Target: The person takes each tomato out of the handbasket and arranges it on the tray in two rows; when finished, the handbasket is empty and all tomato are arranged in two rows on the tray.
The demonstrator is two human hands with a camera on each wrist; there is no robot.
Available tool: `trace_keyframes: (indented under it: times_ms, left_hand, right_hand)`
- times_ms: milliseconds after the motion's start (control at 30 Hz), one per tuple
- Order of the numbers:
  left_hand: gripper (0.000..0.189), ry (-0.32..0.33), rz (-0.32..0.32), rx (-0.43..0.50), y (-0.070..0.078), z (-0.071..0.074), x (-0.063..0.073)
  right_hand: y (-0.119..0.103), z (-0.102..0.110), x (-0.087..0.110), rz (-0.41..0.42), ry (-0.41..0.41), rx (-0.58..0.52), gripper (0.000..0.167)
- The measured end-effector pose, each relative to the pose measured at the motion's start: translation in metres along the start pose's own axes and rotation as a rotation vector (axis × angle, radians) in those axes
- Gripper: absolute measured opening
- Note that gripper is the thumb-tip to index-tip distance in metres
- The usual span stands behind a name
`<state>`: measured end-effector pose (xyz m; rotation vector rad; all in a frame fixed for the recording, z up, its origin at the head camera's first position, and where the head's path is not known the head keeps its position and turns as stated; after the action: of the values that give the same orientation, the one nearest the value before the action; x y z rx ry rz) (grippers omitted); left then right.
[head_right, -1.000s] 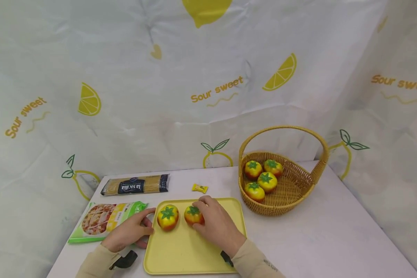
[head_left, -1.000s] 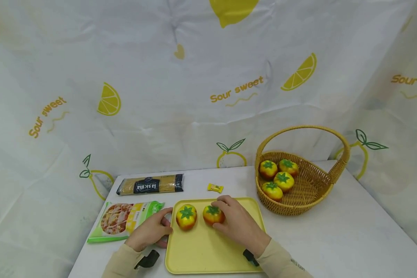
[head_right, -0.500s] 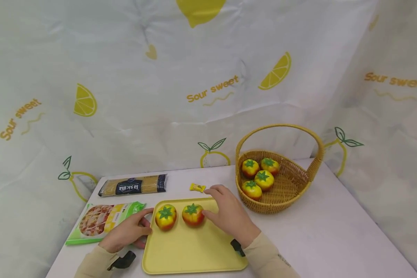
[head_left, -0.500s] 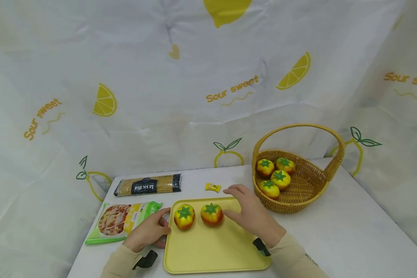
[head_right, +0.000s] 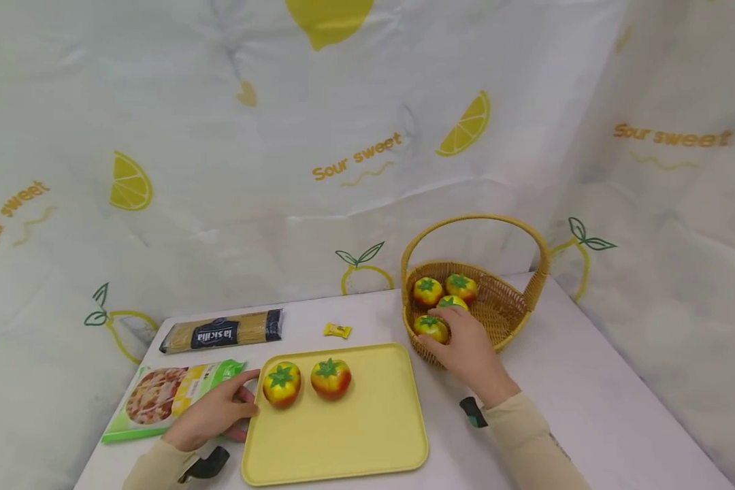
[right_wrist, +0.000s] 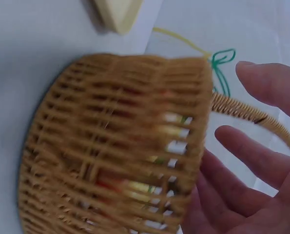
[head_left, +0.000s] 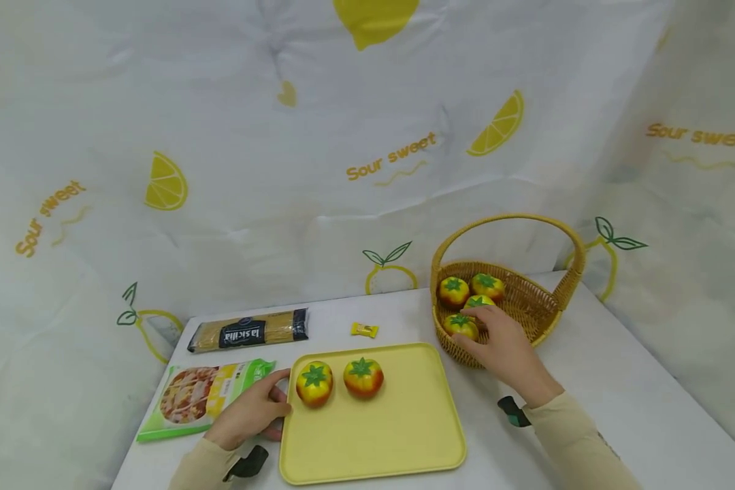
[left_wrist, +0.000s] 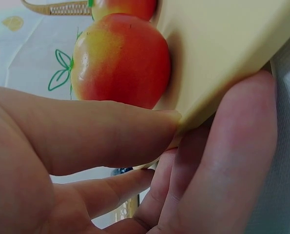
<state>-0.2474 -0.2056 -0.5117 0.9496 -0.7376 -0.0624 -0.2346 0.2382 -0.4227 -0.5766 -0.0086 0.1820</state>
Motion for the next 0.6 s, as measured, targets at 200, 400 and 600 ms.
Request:
trace_keyframes:
  times_ms: [200, 400, 600]
  left_hand:
    - [0.075, 0.008, -0.011, 0.001, -0.003, 0.002, 0.0]
    - [0.076, 0.003, -0.047, 0.007, 0.0, 0.0, 0.001]
    - [0.075, 0.004, -0.046, -0.006, 0.003, 0.0, 0.003]
  right_hand:
    - [0.018, -0.001, -0.004, -0.085, -0.036, -0.022, 0.06]
    - [0.025, -0.006, -0.01, -0.14, -0.047, -0.022, 0.059]
    - [0.028, -0.01, -0.016, -0.199, -0.09, -0.024, 0.066]
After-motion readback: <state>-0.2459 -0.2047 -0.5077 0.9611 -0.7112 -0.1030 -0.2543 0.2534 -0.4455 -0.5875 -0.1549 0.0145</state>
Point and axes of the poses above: each hand's wrist, its own x-axis away from the middle knuckle, its own z-axis out of the back of the hand, y = z × x, the point moved 6 cm from there along -x, towards the middle knuckle, and after that the axes turned 15 degrees about -y, right-handed, at the moved point
